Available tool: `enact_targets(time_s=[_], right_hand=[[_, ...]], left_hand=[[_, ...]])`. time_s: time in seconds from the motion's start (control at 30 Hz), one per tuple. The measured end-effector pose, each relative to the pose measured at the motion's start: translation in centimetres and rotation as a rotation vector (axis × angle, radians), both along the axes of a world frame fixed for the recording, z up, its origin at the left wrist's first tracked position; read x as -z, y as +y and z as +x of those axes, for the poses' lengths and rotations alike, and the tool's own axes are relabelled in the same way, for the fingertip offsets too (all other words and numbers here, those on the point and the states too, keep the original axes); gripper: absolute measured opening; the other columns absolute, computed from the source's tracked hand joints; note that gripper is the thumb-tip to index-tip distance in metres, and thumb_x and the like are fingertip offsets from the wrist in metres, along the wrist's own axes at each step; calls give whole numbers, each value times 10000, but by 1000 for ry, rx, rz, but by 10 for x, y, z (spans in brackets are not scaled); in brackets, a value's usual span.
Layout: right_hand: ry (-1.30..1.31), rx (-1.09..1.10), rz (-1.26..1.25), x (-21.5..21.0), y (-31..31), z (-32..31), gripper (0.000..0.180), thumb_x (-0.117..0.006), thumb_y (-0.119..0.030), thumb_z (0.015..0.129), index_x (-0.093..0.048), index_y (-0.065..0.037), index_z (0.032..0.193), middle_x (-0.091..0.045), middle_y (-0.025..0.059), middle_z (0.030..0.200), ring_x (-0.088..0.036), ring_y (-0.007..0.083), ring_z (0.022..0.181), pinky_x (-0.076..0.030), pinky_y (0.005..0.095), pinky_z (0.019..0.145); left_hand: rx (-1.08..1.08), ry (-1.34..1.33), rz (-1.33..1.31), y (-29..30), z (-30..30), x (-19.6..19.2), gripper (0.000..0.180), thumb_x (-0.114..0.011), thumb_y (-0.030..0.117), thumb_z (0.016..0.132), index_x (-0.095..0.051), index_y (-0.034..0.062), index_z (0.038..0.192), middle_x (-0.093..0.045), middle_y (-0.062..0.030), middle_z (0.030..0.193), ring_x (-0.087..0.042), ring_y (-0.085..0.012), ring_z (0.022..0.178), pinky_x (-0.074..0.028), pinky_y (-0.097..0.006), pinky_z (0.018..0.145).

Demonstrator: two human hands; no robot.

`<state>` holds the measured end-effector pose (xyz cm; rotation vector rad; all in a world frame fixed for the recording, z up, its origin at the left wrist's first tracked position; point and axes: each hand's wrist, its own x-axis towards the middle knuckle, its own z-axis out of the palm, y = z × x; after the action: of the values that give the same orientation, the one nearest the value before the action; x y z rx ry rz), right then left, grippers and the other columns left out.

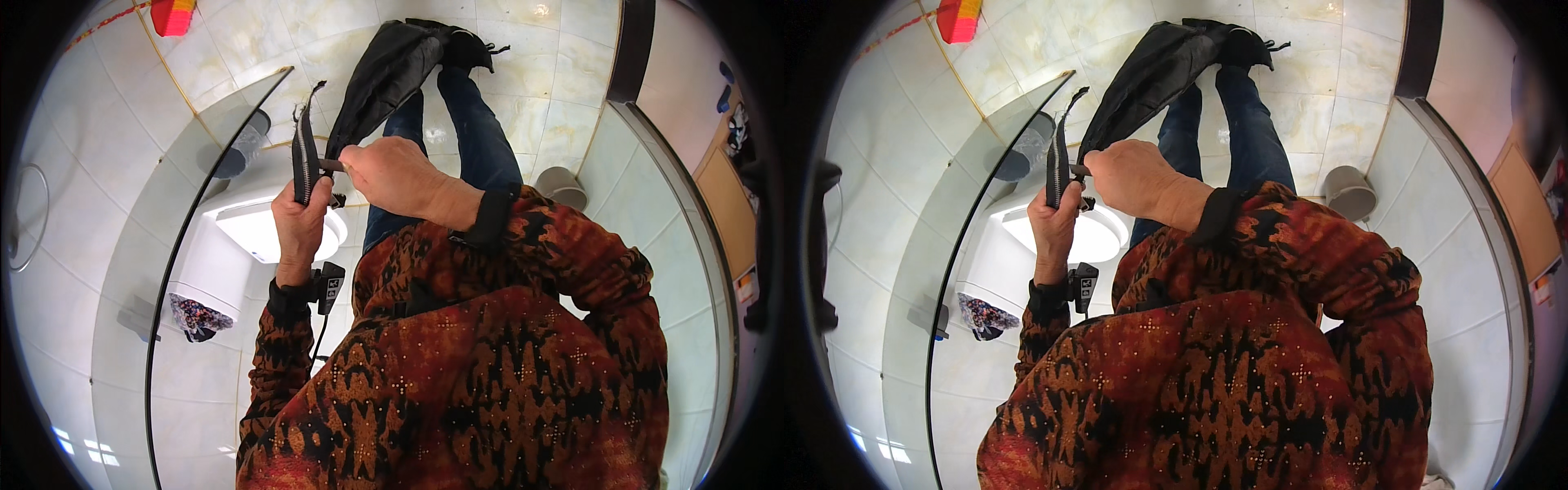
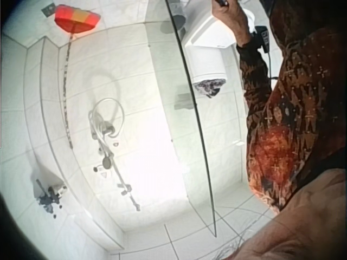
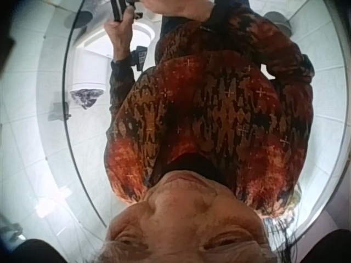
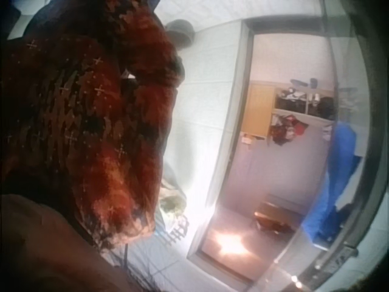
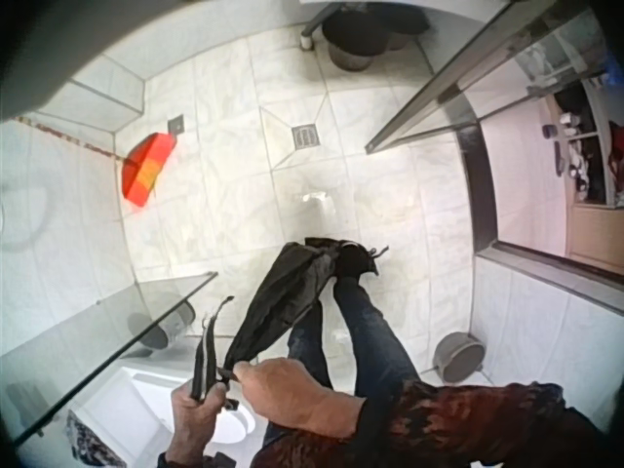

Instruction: The person removes a zipper from a black fabric pouch, then repeatedly aligns and slides the zipper slider along the teeth to test its operation. The person holds the zipper with both hands and manipulates the slider back and forth.

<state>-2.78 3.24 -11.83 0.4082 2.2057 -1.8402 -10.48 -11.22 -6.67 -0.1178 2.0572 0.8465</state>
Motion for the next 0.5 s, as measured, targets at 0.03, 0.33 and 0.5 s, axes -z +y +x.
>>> enact_targets(time_s=[0.03,0.33,0.5], right_hand=[[3,-2,9,0,-1,-2,88,-514,-109,767,-558,-33,757,-541,162,572,-553,341,571,-423,418,522],[-11,-145,68,-4,-6,-5,82,-535,-52,697,-554,-21,771,-555,140,583,-573,324,604,-443,406,548],[-21,-156,19,-6,-13,-18,93,-541,-36,677,-544,-8,766,-550,149,581,-569,331,607,-439,409,558]], left_hand=[[6,-2,-11,0,0,0,145,-577,123,827,-587,-14,783,-515,20,622,-429,-40,533,-340,-184,471],[24,25,-81,1,2,-2,142,-584,119,821,-588,-13,767,-504,29,582,-419,-32,506,-324,-188,447],[-38,-11,-67,1,3,-4,150,-577,110,816,-579,-26,753,-526,6,577,-456,-45,523,-362,-202,470]])
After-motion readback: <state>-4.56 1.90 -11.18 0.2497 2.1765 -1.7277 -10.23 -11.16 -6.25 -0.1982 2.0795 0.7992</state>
